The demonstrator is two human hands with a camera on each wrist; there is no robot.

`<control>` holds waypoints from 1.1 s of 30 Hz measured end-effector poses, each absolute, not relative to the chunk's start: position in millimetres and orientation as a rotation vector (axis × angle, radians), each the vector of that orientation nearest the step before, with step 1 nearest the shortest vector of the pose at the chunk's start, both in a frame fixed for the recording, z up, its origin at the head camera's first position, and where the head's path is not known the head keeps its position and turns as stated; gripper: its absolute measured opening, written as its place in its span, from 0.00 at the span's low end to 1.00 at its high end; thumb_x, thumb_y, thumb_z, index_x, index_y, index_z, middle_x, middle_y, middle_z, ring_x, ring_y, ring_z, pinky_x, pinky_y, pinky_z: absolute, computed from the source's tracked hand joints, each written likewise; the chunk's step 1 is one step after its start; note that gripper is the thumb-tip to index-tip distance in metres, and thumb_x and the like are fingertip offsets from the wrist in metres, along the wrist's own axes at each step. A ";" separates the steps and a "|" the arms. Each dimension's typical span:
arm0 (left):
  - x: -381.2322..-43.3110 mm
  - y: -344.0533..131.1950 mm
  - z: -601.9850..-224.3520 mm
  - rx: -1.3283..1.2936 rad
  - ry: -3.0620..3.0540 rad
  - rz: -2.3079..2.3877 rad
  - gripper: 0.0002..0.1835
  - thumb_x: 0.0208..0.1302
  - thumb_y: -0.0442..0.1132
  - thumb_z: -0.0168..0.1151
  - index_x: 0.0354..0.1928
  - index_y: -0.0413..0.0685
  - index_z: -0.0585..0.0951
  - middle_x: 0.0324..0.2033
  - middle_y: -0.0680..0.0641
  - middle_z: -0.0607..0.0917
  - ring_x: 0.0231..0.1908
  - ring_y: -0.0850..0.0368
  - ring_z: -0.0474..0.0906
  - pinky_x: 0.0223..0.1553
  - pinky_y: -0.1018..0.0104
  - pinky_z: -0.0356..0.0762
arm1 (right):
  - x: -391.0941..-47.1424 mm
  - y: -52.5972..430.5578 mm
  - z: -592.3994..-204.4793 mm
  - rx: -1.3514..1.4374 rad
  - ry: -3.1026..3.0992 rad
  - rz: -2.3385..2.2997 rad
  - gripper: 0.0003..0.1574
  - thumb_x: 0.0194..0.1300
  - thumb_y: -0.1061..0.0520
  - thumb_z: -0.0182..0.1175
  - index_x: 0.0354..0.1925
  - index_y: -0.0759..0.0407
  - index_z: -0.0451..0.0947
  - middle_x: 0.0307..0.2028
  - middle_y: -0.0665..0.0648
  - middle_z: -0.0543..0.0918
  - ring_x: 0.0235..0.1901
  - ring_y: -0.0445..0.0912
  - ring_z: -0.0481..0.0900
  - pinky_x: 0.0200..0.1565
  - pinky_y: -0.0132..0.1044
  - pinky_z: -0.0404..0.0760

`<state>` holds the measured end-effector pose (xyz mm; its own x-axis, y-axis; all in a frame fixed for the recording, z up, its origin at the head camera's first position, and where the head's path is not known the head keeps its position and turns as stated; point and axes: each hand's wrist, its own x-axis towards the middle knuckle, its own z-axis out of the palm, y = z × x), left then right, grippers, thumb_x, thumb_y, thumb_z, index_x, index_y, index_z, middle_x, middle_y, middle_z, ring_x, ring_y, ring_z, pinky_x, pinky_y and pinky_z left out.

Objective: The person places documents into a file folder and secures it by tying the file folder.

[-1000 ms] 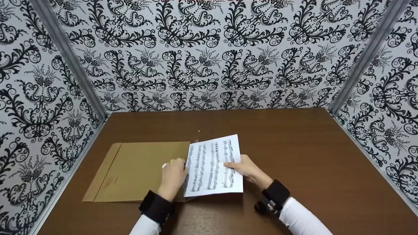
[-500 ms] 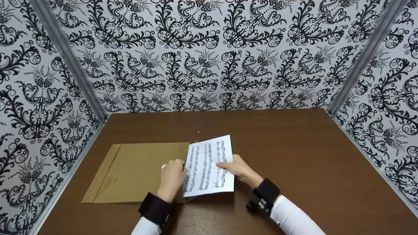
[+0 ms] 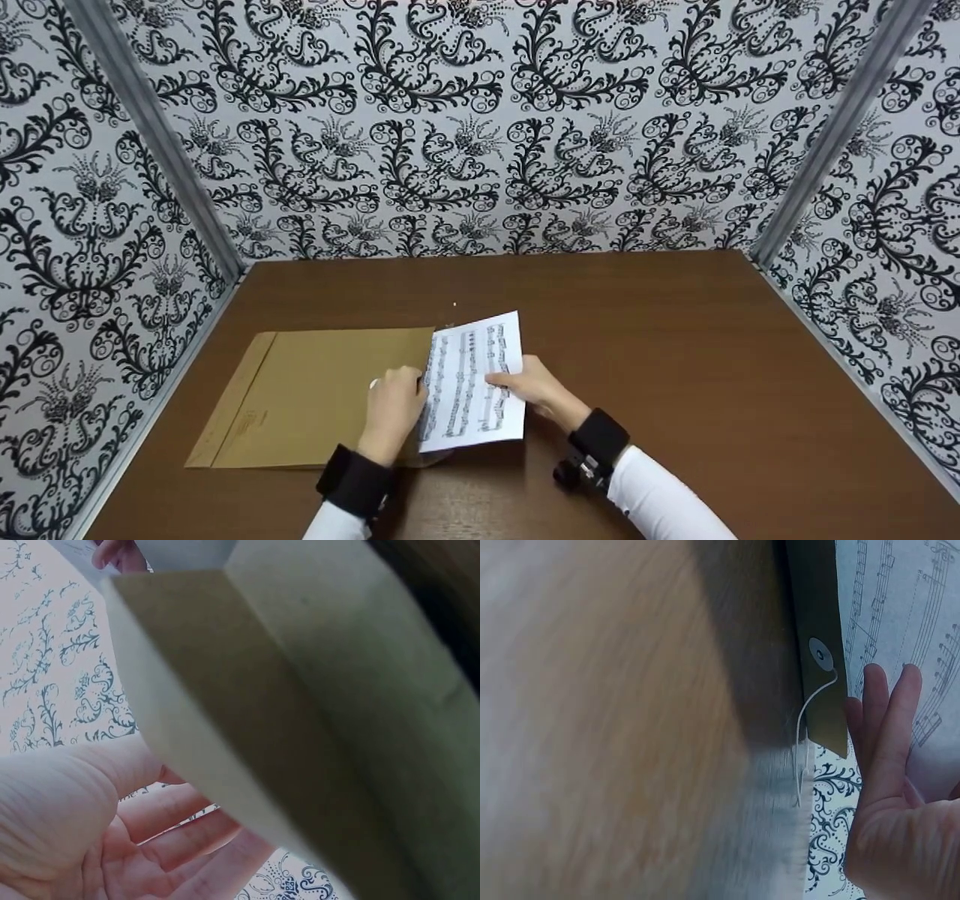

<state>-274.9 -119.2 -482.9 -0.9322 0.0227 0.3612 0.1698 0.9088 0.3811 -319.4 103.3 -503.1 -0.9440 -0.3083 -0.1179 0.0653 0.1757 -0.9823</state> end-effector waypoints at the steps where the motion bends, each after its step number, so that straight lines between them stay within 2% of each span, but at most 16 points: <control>1: -275.1 -119.4 -483.0 -0.141 -2.718 -0.587 0.11 0.59 0.28 0.65 0.19 0.40 0.79 0.23 0.39 0.87 0.19 0.48 0.79 0.23 0.54 0.73 | -319.6 102.4 -503.4 -0.231 2.166 -1.832 0.21 0.67 0.64 0.62 0.55 0.74 0.79 0.44 0.72 0.89 0.33 0.48 0.91 0.36 0.40 0.90; 5: -275.7 -119.9 -483.8 -0.132 -2.719 -0.587 0.11 0.59 0.28 0.65 0.20 0.39 0.80 0.23 0.39 0.87 0.19 0.48 0.79 0.23 0.53 0.73 | -320.4 99.9 -504.1 -0.239 2.156 -1.835 0.21 0.67 0.64 0.62 0.56 0.73 0.79 0.45 0.72 0.89 0.35 0.50 0.92 0.37 0.41 0.90; 10: -277.1 -120.8 -484.9 -0.129 -2.703 -0.603 0.15 0.56 0.27 0.63 0.15 0.43 0.74 0.21 0.40 0.86 0.18 0.50 0.76 0.21 0.55 0.70 | -321.7 100.5 -503.9 -0.264 2.154 -1.825 0.23 0.68 0.63 0.62 0.58 0.75 0.78 0.46 0.73 0.88 0.36 0.52 0.92 0.37 0.40 0.90; 12: -277.8 -121.1 -485.0 -0.132 -2.698 -0.608 0.17 0.56 0.27 0.63 0.13 0.45 0.71 0.20 0.40 0.86 0.17 0.51 0.74 0.20 0.55 0.68 | -321.6 100.8 -503.1 -0.258 2.144 -1.831 0.24 0.68 0.63 0.62 0.59 0.75 0.77 0.46 0.73 0.88 0.35 0.51 0.92 0.37 0.39 0.90; 18: -277.2 -121.2 -483.2 -0.126 -2.716 -0.638 0.16 0.56 0.28 0.64 0.14 0.45 0.72 0.21 0.41 0.85 0.17 0.52 0.73 0.20 0.56 0.68 | -320.7 101.1 -500.5 -0.220 2.087 -1.857 0.24 0.67 0.62 0.63 0.58 0.74 0.78 0.44 0.69 0.90 0.31 0.45 0.91 0.36 0.38 0.90; 26: -276.1 -121.1 -481.1 -0.130 -2.725 -0.671 0.16 0.56 0.28 0.63 0.14 0.44 0.72 0.21 0.41 0.85 0.19 0.50 0.75 0.22 0.54 0.70 | -318.2 111.4 -494.5 -0.292 2.005 -1.870 0.26 0.70 0.60 0.62 0.60 0.75 0.76 0.46 0.69 0.90 0.33 0.43 0.91 0.37 0.34 0.89; 29: -276.5 -121.0 -481.8 -0.128 -2.720 -0.669 0.16 0.56 0.27 0.63 0.14 0.45 0.72 0.21 0.40 0.86 0.19 0.47 0.77 0.22 0.53 0.71 | -316.5 116.4 -492.2 -0.290 1.965 -1.876 0.26 0.70 0.60 0.62 0.61 0.75 0.76 0.44 0.65 0.91 0.33 0.42 0.91 0.37 0.33 0.89; 33: -276.6 -121.2 -482.8 -0.125 -2.716 -0.661 0.16 0.56 0.28 0.63 0.14 0.44 0.72 0.21 0.40 0.86 0.19 0.46 0.78 0.22 0.52 0.71 | -313.3 122.2 -488.0 -0.226 1.933 -1.879 0.27 0.70 0.60 0.62 0.61 0.74 0.75 0.39 0.55 0.92 0.34 0.40 0.90 0.37 0.33 0.88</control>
